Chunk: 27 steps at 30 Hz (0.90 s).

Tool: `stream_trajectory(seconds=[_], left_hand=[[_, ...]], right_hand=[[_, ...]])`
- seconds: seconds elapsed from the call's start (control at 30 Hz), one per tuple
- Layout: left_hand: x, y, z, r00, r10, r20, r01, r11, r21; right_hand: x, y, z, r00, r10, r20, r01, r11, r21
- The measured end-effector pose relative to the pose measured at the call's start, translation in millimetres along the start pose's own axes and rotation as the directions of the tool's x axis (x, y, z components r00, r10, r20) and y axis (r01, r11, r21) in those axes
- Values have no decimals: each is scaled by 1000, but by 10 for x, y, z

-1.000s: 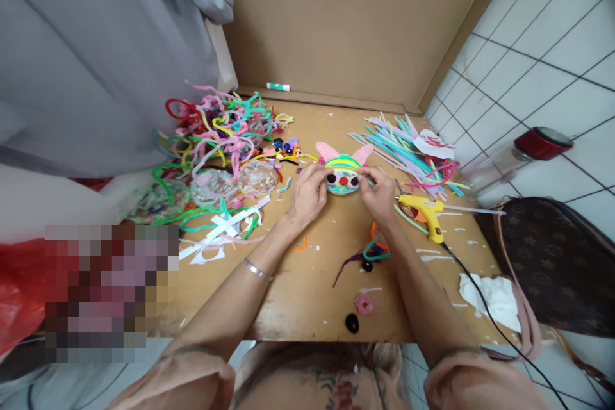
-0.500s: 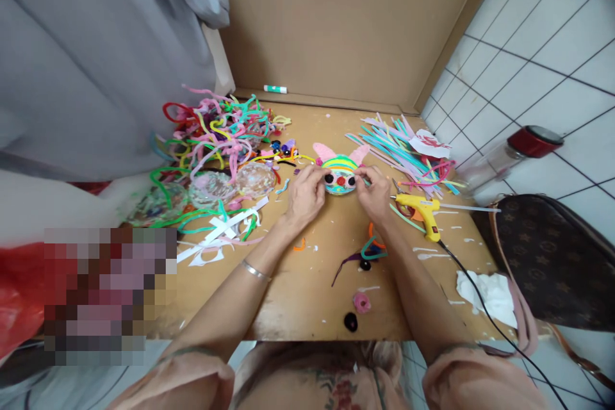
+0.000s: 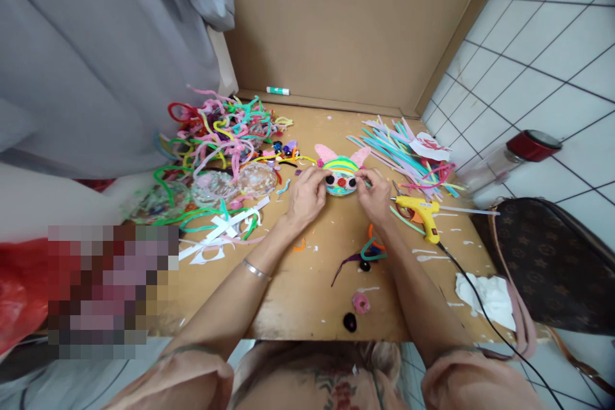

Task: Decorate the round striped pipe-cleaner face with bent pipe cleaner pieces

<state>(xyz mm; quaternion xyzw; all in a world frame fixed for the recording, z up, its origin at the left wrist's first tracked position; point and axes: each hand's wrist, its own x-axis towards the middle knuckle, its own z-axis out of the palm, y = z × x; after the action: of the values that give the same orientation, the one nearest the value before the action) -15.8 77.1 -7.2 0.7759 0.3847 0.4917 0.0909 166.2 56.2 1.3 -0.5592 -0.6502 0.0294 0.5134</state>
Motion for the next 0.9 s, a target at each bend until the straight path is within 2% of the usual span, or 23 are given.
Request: stream_trajectory(seconds=[0.27, 0.47, 0.6, 0.83, 0.9], left_hand=[[0, -4, -8, 1000, -2, -16, 3, 1000, 21], [9, 41, -29, 1000, -17, -14, 17, 999, 34], [14, 92, -41, 998, -11, -57, 14, 999, 52], [21, 115, -28, 978, 198, -72, -181, 965, 188], [18, 109, -22, 973, 220, -70, -202, 958, 205]], right_hand=[[-11, -39, -54, 1000, -31, 4, 31, 999, -39], [-7, -120, -117, 995, -100, -28, 97, 991, -95], [-24, -153, -156, 983, -184, -22, 179, 973, -144], [-95, -285, -226, 959, -282, 14, 276, 925, -262], [-114, -338, -231, 954, -299, 14, 290, 914, -284]])
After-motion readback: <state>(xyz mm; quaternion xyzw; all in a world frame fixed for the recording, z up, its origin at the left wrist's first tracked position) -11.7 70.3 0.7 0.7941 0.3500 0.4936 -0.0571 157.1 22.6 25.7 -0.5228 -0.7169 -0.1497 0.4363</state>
